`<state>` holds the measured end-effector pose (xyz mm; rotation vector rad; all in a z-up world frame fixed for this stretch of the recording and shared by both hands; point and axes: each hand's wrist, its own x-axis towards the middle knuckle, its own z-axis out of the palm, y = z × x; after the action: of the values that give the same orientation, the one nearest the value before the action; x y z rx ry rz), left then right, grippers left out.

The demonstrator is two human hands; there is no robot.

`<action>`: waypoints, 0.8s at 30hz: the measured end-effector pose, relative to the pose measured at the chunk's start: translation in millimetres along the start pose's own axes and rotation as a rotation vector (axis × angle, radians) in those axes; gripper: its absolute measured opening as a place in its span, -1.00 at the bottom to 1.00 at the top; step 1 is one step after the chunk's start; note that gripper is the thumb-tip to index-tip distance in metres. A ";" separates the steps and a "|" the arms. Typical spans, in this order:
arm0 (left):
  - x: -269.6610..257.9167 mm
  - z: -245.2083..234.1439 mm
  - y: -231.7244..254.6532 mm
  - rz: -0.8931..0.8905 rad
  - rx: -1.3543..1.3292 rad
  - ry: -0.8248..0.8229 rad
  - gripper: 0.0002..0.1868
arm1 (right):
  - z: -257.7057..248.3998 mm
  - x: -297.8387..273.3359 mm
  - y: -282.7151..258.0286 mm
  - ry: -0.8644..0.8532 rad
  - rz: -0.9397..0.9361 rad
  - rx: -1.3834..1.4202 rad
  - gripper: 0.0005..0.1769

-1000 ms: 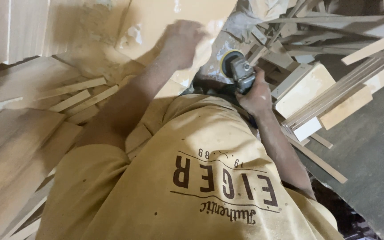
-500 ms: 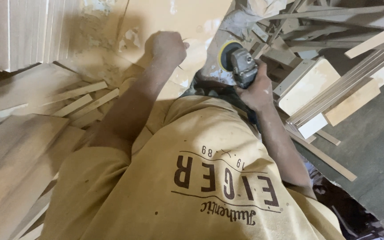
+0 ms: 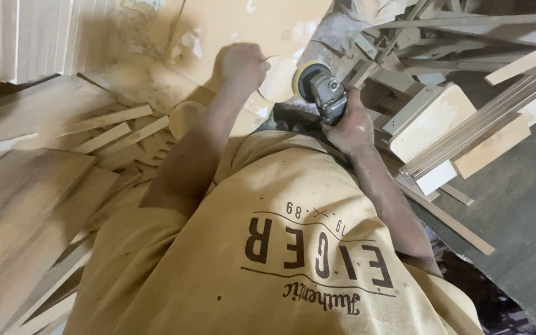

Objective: The person uses an angle grinder with a sanding disc to smooth the surface of a round wooden piece. They hold the wood with their left hand and operate the tool with their right hand, moving the grinder across the wood's surface. The person briefly touches their face or adjusts the camera before resuming the sanding task.

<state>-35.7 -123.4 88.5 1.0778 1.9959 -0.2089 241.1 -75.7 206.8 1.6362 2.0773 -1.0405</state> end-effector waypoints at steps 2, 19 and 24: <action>-3.4 8.7 -8.0 0.007 -0.091 0.052 -0.50 | 0.2 -0.9 8.0 0.022 -0.010 0.039 0.01; -28.0 -19.6 -15.8 -0.038 -0.371 0.127 -0.77 | 35.4 15.3 -13.9 -0.199 -0.280 -0.398 0.26; -33.5 -28.2 -14.7 -0.023 -0.390 0.073 -0.76 | 14.7 30.3 -18.8 -0.168 -0.175 -0.214 0.21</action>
<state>-54.1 -139.2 127.9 0.8214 2.0059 0.2054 211.4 -65.9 184.3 1.2415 2.1630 -0.9344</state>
